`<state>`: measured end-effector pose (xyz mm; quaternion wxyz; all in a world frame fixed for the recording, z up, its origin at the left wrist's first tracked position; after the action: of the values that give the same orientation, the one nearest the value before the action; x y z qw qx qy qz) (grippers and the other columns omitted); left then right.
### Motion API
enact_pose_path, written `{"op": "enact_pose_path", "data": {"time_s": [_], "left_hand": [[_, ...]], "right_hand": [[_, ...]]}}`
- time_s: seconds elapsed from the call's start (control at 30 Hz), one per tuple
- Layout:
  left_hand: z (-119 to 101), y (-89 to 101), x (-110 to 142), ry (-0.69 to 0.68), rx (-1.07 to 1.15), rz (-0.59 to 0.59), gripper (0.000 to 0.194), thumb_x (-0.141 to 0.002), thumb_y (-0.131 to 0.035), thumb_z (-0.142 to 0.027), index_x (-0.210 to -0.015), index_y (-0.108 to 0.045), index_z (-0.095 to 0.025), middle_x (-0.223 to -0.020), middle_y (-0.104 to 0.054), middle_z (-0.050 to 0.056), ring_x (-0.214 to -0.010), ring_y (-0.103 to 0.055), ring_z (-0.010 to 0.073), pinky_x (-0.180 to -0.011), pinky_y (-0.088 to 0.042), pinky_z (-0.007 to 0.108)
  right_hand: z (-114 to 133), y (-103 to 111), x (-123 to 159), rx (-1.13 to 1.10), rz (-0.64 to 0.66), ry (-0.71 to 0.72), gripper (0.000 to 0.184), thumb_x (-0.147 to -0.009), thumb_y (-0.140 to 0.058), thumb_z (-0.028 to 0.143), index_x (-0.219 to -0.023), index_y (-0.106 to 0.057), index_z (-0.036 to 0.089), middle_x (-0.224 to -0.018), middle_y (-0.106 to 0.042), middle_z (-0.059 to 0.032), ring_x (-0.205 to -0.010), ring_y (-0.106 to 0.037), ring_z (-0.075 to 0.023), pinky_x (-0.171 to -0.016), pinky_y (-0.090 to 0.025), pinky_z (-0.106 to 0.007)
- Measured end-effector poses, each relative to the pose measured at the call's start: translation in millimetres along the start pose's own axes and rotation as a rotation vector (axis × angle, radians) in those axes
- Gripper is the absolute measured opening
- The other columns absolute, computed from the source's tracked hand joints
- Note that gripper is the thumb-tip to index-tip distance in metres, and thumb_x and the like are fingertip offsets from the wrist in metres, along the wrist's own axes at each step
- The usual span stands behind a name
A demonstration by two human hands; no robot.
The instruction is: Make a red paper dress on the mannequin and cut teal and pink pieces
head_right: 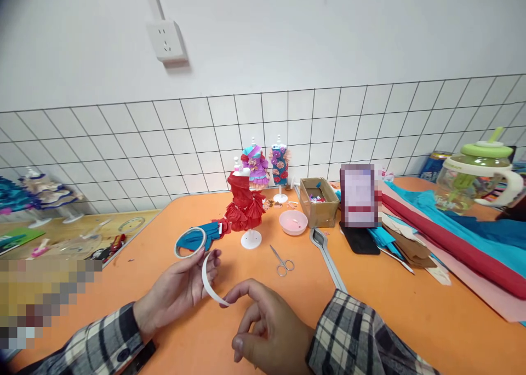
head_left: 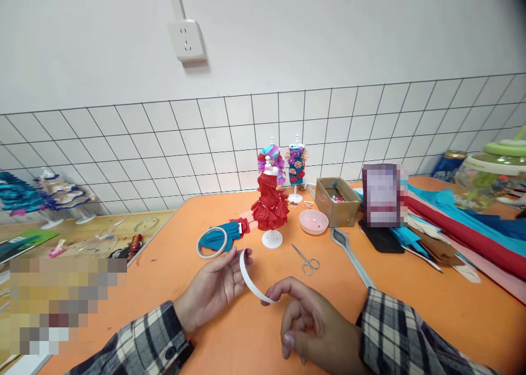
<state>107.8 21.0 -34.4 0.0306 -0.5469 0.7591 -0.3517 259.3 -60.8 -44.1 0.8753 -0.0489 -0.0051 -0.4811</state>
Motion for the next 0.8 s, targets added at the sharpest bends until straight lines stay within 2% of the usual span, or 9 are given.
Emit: {"op": "enact_pose_path", "data": {"time_s": [0.07, 0.13, 0.23, 0.33, 0.43, 0.5, 0.57, 0.67, 0.8], "left_hand": [[-12.2, 6.3, 0.1, -0.123, 0.074, -0.055, 0.013, -0.093, -0.055, -0.017, -0.093, -0.068, -0.015, -0.085, -0.071, 0.005, -0.071, -0.068, 0.0113, -0.064, -0.055, 0.020], [-23.2, 8.0, 2.3, -0.204, 0.095, -0.055, 0.008, -0.089, -0.060, -0.014, -0.091, -0.068, -0.015, -0.086, -0.072, 0.005, -0.069, -0.068, 0.0122, -0.059, -0.055, 0.020], [-38.3, 12.5, 7.4, -0.317, 0.050, -0.097, 0.008, -0.081, -0.072, -0.017, -0.089, -0.069, -0.015, -0.084, -0.071, 0.004, -0.067, -0.067, 0.0122, -0.057, -0.054, 0.019], [-55.3, 20.6, 16.8, -0.505, -0.055, -0.198, 0.020, -0.071, -0.082, -0.024, -0.083, -0.070, -0.015, -0.075, -0.069, 0.001, -0.063, -0.063, 0.0099, -0.057, -0.053, 0.016], [-65.7, 18.3, 29.8, -0.687, -0.202, -0.220, 0.023, -0.067, -0.085, -0.030, -0.076, -0.071, -0.014, -0.069, -0.069, 0.001, -0.059, -0.060, 0.0089, -0.058, -0.052, 0.016], [-63.9, 9.6, 36.7, -0.734, -0.287, -0.191, 0.021, -0.068, -0.085, -0.031, -0.075, -0.072, -0.015, -0.070, -0.069, 0.002, -0.058, -0.059, 0.0083, -0.057, -0.051, 0.017], [-61.0, -0.9, 43.5, -0.760, -0.291, -0.172, 0.019, -0.070, -0.083, -0.031, -0.076, -0.074, -0.016, -0.071, -0.070, 0.002, -0.057, -0.058, 0.0080, -0.056, -0.051, 0.016], [-68.5, -18.1, 58.2, -0.866, -0.200, -0.186, 0.016, -0.069, -0.084, -0.031, -0.076, -0.075, -0.019, -0.066, -0.068, -0.001, -0.058, -0.058, 0.0072, -0.056, -0.050, 0.015], [-99.0, -41.5, 81.4, -1.038, -0.193, -0.200, 0.019, -0.064, -0.087, -0.031, -0.075, -0.076, -0.021, -0.073, -0.071, -0.002, -0.058, -0.060, 0.0072, -0.059, -0.053, 0.016]], "right_hand": [[-1.3, -2.2, 0.1, -0.010, 0.015, -0.035, 0.047, -0.075, -0.063, 0.021, -0.119, -0.047, 0.024, -0.071, -0.058, 0.0043, -0.055, -0.055, -0.0081, -0.045, -0.043, -0.014], [0.0, -3.9, 0.5, -0.032, 0.031, -0.049, 0.048, -0.075, -0.063, 0.021, -0.120, -0.047, 0.024, -0.075, -0.059, 0.0034, -0.057, -0.057, -0.0082, -0.045, -0.045, -0.014], [4.1, -8.2, 0.1, -0.080, 0.085, -0.026, 0.049, -0.074, -0.066, 0.023, -0.120, -0.050, 0.025, -0.104, -0.062, -0.0041, -0.063, -0.062, -0.0076, -0.047, -0.048, -0.014], [5.8, -9.6, -3.4, -0.166, 0.139, -0.002, 0.062, -0.073, -0.071, 0.029, -0.130, -0.046, 0.028, -0.130, -0.051, -0.0102, -0.066, -0.066, -0.0098, -0.043, -0.048, -0.015], [1.7, 14.4, -10.8, -0.263, -0.076, -0.013, 0.068, -0.077, -0.068, 0.038, -0.138, -0.040, 0.028, -0.114, -0.060, -0.0078, -0.048, -0.059, -0.0066, -0.034, -0.042, -0.016], [1.6, 37.8, -11.0, -0.336, -0.308, 0.011, 0.054, -0.081, -0.062, 0.040, -0.130, -0.050, 0.022, -0.089, -0.062, -0.0013, -0.036, -0.044, -0.0017, -0.031, -0.032, -0.014], [1.9, 48.5, -9.4, -0.457, -0.424, 0.008, 0.039, -0.081, -0.061, 0.038, -0.113, -0.062, 0.016, -0.073, -0.056, 0.0032, -0.035, -0.032, 0.0001, -0.031, -0.023, -0.013], [-2.0, 34.1, -10.5, -0.673, -0.335, -0.117, 0.031, -0.079, -0.061, 0.034, -0.100, -0.068, 0.013, -0.065, -0.051, 0.0039, -0.038, -0.029, -0.0010, -0.033, -0.019, -0.014], [-11.3, 18.1, -9.9, -0.818, -0.291, -0.184, 0.034, -0.080, -0.059, 0.034, -0.105, -0.068, 0.014, -0.067, -0.055, 0.0023, -0.038, -0.025, -0.0017, -0.034, -0.018, -0.015]]}}
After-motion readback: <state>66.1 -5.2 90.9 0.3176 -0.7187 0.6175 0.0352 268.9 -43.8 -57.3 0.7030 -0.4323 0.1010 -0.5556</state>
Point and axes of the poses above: each hand's wrist, its own x-axis away from the middle knuckle, its own y-axis out of the back of the hand, z = x × y, the point moved 8 cm from there along -x, towards the middle knuckle
